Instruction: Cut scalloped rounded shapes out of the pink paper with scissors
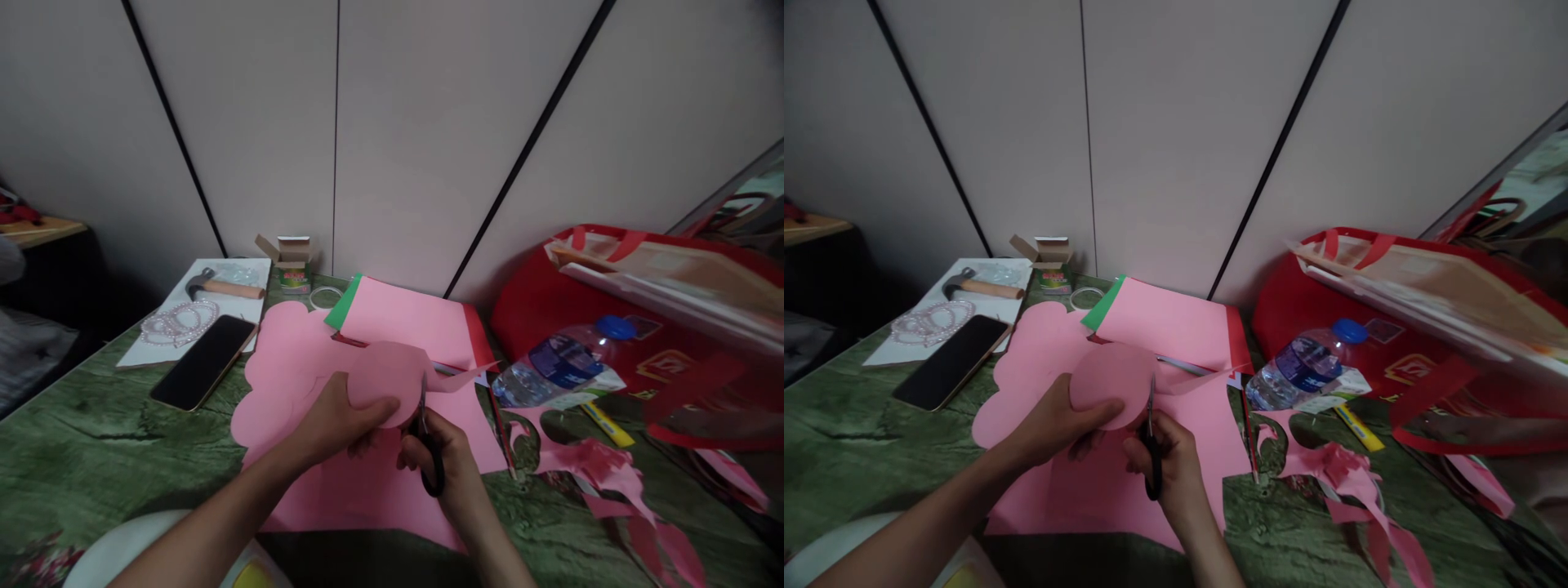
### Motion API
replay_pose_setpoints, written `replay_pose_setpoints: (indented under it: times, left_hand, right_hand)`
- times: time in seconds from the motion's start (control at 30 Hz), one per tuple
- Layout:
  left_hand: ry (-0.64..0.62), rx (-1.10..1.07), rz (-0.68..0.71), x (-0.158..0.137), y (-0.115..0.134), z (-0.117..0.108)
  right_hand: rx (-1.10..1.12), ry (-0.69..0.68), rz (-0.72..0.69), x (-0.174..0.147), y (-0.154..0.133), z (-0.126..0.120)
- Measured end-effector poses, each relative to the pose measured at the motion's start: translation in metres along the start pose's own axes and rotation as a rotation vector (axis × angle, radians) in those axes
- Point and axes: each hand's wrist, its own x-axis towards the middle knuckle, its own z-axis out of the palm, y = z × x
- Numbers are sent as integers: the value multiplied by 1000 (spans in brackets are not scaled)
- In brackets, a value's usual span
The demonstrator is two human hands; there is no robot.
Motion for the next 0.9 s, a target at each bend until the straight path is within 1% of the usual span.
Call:
replay_pose_setpoints:
  times: [0.23,0.47,0.67,0.9]
  left_hand:
    - [11,39,-18,0,1,0]
    - [-8,31,-38,-2,5,1]
    - [-5,46,-43,-1,3,1]
    - [-16,41,-27,-2,5,0]
  right_hand:
    - [-12,3,-8,1,0,-1]
    - [35,-1,-23,2,5,-3]
    - [72,-12,-2,3,6,-3]
    - [15,-19,-7,1,2,-3]
